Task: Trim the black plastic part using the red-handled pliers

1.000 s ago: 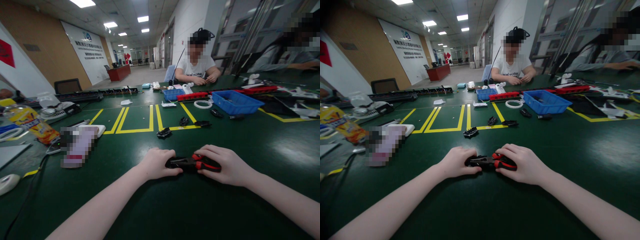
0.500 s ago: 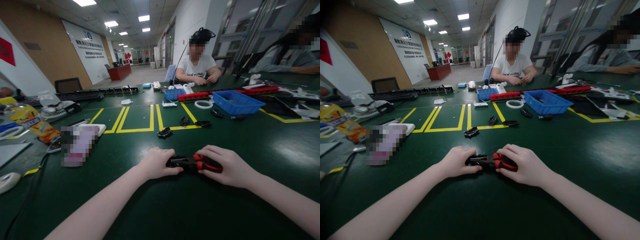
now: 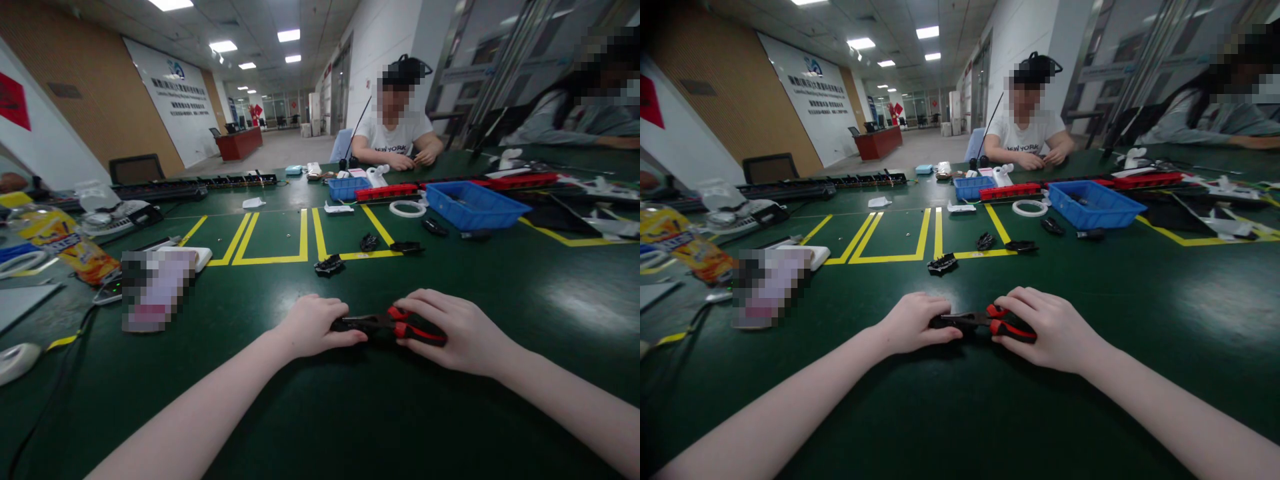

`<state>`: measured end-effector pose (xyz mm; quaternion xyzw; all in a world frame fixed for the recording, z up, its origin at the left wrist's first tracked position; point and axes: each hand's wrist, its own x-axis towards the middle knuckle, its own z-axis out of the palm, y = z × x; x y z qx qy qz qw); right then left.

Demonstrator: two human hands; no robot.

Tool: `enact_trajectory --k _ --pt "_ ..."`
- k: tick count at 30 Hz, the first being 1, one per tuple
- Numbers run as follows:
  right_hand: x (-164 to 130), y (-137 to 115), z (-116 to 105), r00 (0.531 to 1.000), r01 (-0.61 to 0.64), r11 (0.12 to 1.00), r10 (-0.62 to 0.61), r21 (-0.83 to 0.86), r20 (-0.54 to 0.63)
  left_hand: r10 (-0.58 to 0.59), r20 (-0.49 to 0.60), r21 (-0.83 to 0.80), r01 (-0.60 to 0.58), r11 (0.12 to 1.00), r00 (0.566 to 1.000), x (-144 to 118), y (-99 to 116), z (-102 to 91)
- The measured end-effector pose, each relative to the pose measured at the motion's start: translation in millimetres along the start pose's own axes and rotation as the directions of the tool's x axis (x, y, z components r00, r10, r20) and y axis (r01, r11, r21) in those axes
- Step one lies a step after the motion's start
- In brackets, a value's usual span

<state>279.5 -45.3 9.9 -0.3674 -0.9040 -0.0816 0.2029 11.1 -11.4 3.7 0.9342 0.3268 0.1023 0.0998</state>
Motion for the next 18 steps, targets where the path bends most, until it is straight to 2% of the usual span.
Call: enact_trajectory --k 12,18 --pt "1.4 3.6 -0.3 0.989 -0.128 0.988 0.133 0.086 -0.061 -0.031 0.008 -0.025 0.031 0.999 0.999 -0.9 3.5 -0.9" --pt "0.6 6.5 0.1 0.985 -0.154 0.986 0.159 0.066 -0.066 -0.018 0.006 0.106 0.017 0.994 1.0 -2.1 9.1 -3.0"
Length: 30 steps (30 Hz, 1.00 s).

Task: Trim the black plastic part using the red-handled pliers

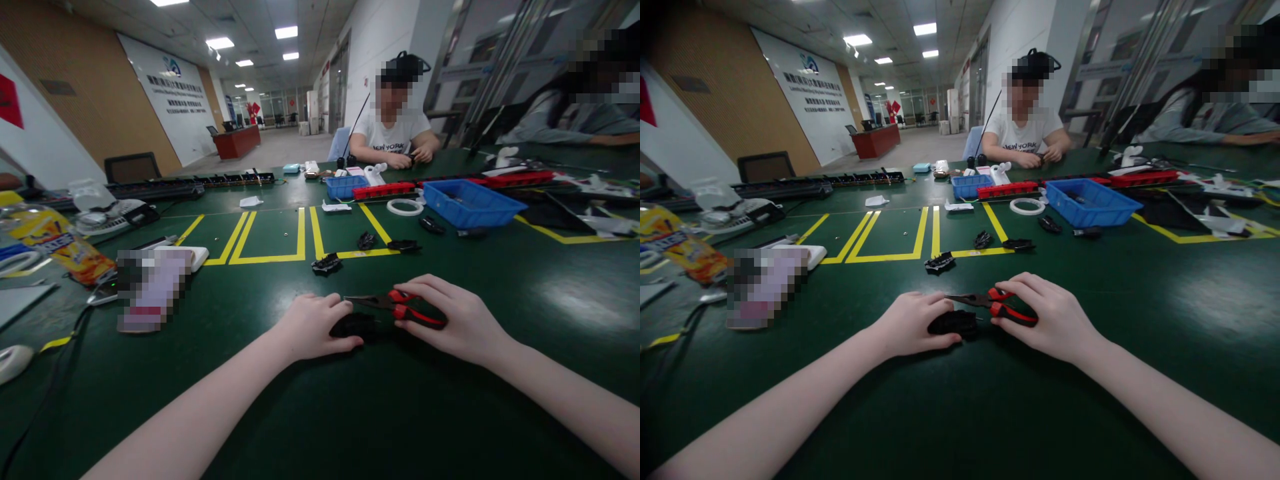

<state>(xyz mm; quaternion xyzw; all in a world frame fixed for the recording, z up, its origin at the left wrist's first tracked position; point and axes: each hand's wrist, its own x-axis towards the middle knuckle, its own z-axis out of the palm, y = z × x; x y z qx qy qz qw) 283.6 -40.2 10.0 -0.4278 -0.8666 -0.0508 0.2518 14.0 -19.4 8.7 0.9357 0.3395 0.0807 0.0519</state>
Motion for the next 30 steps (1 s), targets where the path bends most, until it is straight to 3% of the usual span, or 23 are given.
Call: enact_trajectory --k 7,10,13,16,19,25,30 --pt "-2 13 -4 0.998 -0.052 0.998 0.051 -0.019 -0.021 -0.035 -0.014 0.008 0.035 0.999 0.999 -1 0 -1.1" --pt "-3 8 -4 0.998 -0.031 1.0 0.031 0.0 -0.059 -0.078 -0.145 -0.077 0.067 0.995 0.986 -3 2 -3.6" --pt "-3 -5 -3 0.991 0.017 1.0 -0.015 0.014 -0.136 -0.18 -0.26 -0.307 0.096 0.947 0.949 -3 13 -9.1" --pt "-3 -21 -3 0.98 0.068 0.998 -0.064 0.014 -0.186 -0.199 -0.218 -0.624 0.02 0.781 0.955 -4 36 -12.4" --pt "-3 -35 -4 0.972 0.103 0.994 -0.093 0.035 -0.214 -0.183 -0.157 -0.827 -0.028 0.561 0.97 -3 60 -7.7" --pt "-2 -48 -8 0.979 0.123 0.987 -0.103 0.103 -0.178 -0.33 -0.021 -0.986 0.036 0.165 0.944 -4 79 10.2" --pt "-4 -44 -8 0.984 0.142 0.966 -0.113 0.218 -0.137 -0.387 0.012 -1.0 0.009 -0.009 0.922 -3 79 14.2"
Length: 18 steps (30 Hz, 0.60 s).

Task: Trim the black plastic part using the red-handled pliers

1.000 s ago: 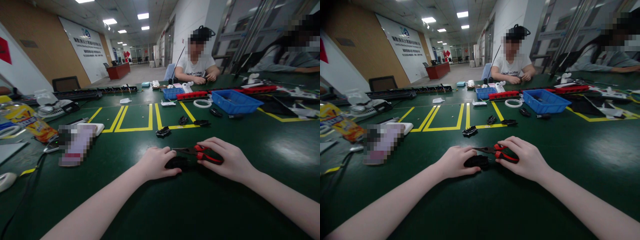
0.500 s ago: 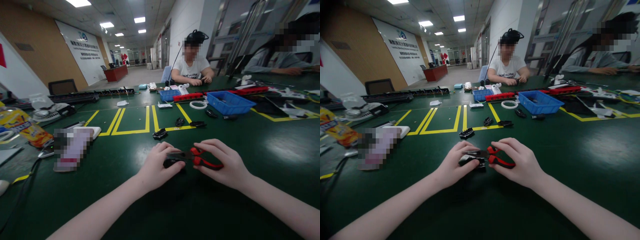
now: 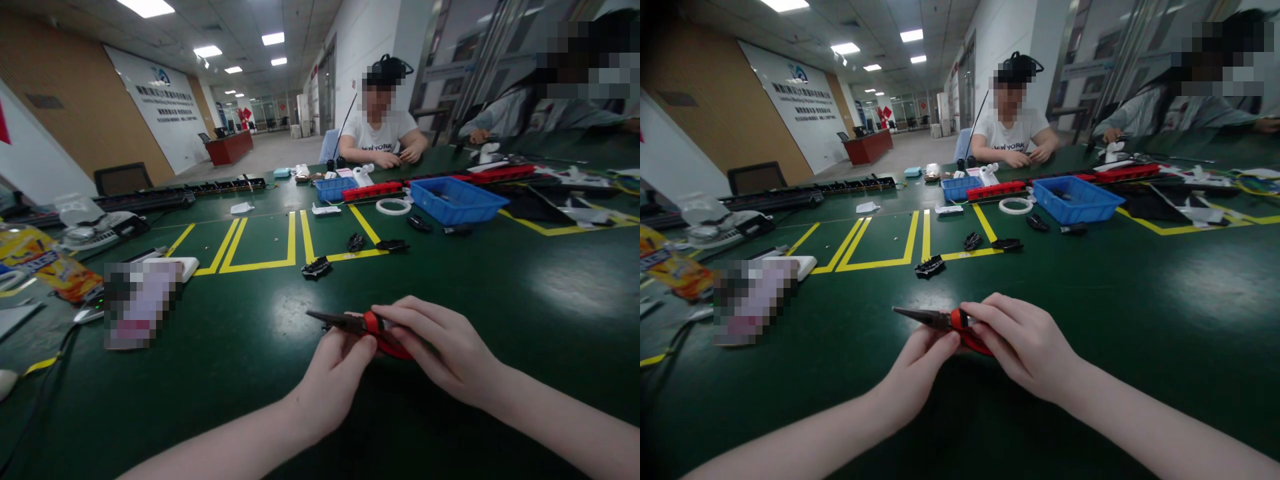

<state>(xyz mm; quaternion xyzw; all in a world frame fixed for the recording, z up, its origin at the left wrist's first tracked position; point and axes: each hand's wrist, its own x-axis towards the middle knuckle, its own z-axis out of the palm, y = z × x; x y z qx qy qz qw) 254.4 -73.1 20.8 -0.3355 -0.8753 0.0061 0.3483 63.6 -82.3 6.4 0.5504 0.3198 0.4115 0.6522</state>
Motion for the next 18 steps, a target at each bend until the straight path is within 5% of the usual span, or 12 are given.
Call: enact_trajectory --k 10,18 --pt "1 5 -3 0.985 0.173 0.978 -0.173 -0.115 0.011 0.006 0.096 0.02 -0.008 1.0 0.995 1 1 0.5" --pt "4 -4 -8 0.984 0.177 0.911 -0.175 -0.372 0.039 -0.009 -0.017 -0.093 0.008 0.996 1.0 2 1 1.7"
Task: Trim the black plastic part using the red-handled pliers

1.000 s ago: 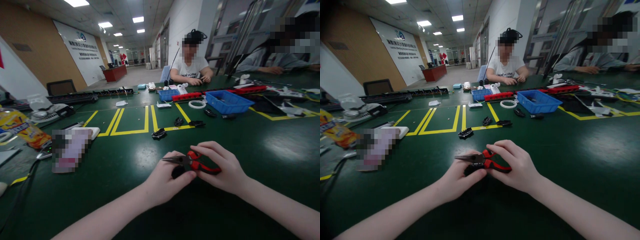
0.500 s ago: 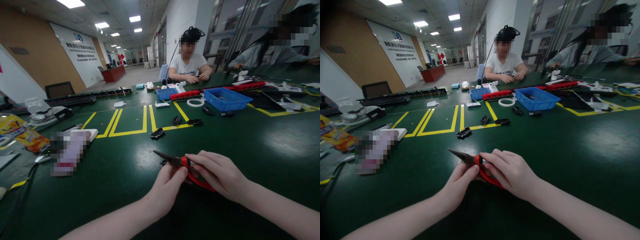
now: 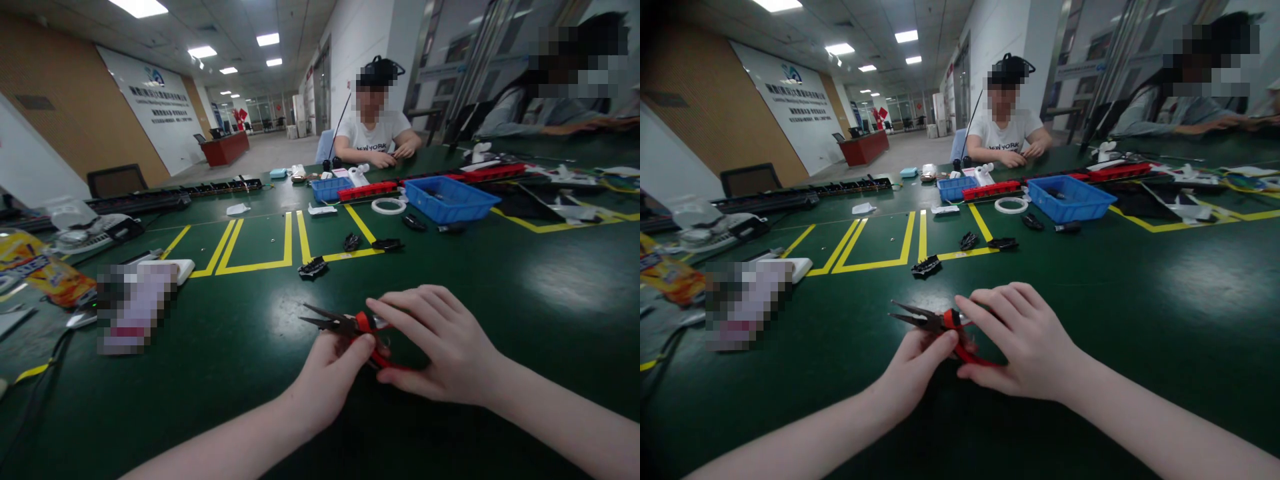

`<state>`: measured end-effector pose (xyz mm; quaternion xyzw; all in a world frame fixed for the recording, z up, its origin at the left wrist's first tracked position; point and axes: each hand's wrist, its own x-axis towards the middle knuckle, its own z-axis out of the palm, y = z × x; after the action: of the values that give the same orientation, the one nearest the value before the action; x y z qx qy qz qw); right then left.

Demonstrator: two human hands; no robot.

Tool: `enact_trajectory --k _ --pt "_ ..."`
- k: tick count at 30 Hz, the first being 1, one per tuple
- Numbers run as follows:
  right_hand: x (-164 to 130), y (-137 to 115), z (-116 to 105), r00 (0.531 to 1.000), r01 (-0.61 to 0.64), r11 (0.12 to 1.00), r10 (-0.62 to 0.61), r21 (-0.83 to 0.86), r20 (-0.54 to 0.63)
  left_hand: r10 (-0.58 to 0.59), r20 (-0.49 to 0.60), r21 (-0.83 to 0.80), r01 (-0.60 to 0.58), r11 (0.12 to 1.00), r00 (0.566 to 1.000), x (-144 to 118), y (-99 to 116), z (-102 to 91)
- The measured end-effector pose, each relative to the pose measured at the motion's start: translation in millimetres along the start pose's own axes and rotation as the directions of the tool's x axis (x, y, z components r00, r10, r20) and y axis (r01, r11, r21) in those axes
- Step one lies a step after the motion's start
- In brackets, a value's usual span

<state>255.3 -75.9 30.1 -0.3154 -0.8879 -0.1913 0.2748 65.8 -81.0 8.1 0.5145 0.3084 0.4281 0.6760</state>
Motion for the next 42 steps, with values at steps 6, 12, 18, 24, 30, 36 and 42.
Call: enact_trajectory --k 6,12,18,24,30,36,42 --pt "4 -12 1 0.999 -0.013 0.99 0.017 -0.14 0.031 -0.028 -0.019 -0.092 0.026 0.995 0.999 3 1 -1.3" --pt "4 -12 0 0.998 0.069 0.992 -0.069 -0.103 0.003 -0.024 -0.08 -0.072 0.018 0.997 0.997 2 1 -1.2" --pt "4 -11 1 0.992 0.113 0.992 -0.116 -0.06 -0.055 -0.01 -0.071 -0.018 0.009 1.0 0.997 2 -1 -1.4" --pt "3 -9 2 0.994 0.101 0.995 -0.101 -0.009 -0.047 0.005 -0.067 0.004 -0.004 1.0 0.998 3 3 -4.8" --pt "0 -3 6 0.998 0.024 1.0 -0.024 0.0 -0.064 0.048 -0.001 -0.035 -0.048 0.998 0.999 1 1 -2.9" --pt "-2 11 -1 0.998 -0.049 0.999 0.049 -0.004 -0.051 0.065 0.142 0.232 -0.097 0.968 0.988 0 16 -7.6" --pt "-14 55 -36 0.952 -0.25 0.966 0.233 0.066 0.197 0.224 0.361 0.892 -0.406 0.199 0.905 7 28 -49.1"
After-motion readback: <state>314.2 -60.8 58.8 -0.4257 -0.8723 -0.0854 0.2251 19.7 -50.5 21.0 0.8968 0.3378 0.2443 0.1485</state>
